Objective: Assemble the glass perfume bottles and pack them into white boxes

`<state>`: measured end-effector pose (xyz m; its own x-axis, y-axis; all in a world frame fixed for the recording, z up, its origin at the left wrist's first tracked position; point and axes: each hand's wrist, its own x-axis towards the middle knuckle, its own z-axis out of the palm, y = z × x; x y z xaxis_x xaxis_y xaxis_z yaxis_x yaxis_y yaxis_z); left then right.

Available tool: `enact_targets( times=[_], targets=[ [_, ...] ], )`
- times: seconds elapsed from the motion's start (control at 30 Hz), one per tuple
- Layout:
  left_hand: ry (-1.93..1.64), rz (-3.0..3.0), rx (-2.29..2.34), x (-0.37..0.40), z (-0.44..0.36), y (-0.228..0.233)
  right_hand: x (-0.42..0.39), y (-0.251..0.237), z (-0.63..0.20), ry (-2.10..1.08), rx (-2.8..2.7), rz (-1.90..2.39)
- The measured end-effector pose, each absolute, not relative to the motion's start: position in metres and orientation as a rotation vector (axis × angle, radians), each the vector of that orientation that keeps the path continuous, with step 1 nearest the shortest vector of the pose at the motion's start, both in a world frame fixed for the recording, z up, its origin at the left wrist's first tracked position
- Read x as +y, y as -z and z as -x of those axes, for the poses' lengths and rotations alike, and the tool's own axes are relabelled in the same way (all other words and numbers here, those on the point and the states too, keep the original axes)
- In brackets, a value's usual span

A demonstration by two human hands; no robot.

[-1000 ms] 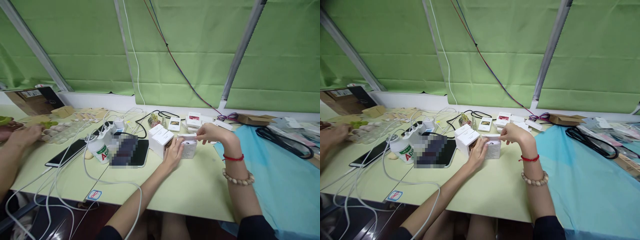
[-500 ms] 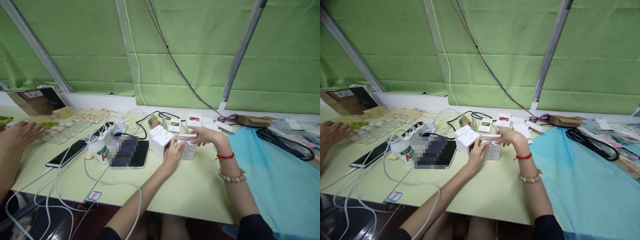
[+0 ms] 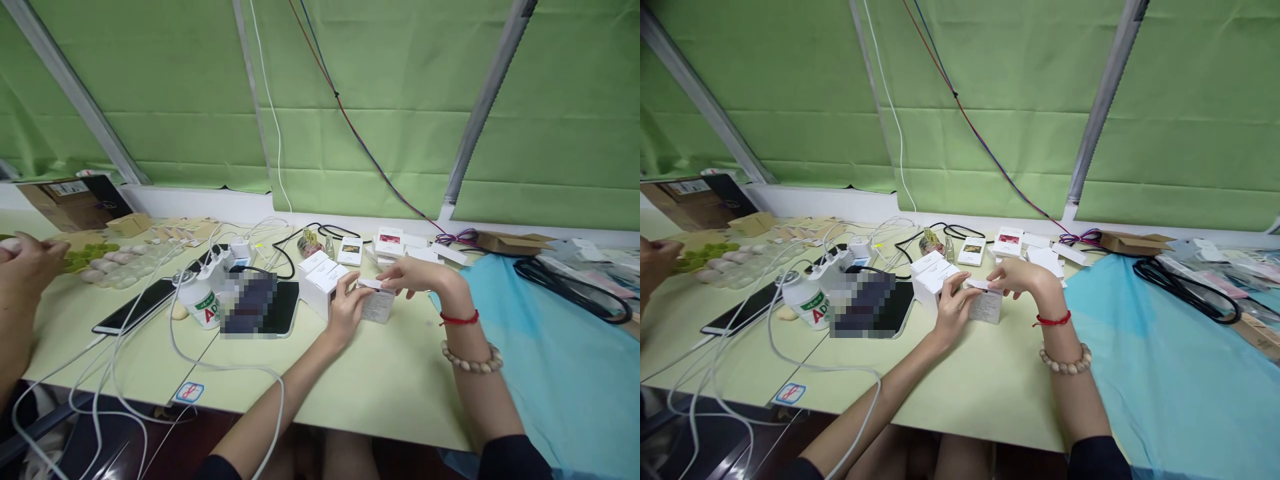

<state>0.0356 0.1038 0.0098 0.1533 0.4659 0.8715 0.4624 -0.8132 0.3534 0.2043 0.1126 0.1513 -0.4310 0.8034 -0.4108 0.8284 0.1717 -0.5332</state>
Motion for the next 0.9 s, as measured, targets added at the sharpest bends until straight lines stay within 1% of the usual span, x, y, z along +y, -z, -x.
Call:
enact_targets(
  times=[0.17,0.43,0.67,0.9],
  targets=[
    [-1.746,-2.298,0.942,0.102,-0.037,-0.013,0.113,-0.151,-0.205,1.110,2.347,-1.700],
    [-1.681,-2.331,0.996,0.101,-0.037,-0.012,0.115,-0.149,-0.204,1.061,2.390,-1.677],
    [-1.646,-2.359,0.950,0.102,-0.037,-0.014,0.110,-0.153,-0.205,1.093,2.365,-1.674],
    [-1.442,-2.432,1.212,0.094,-0.038,-0.019,0.111,-0.151,-0.200,1.118,2.315,-1.672]
  ],
)
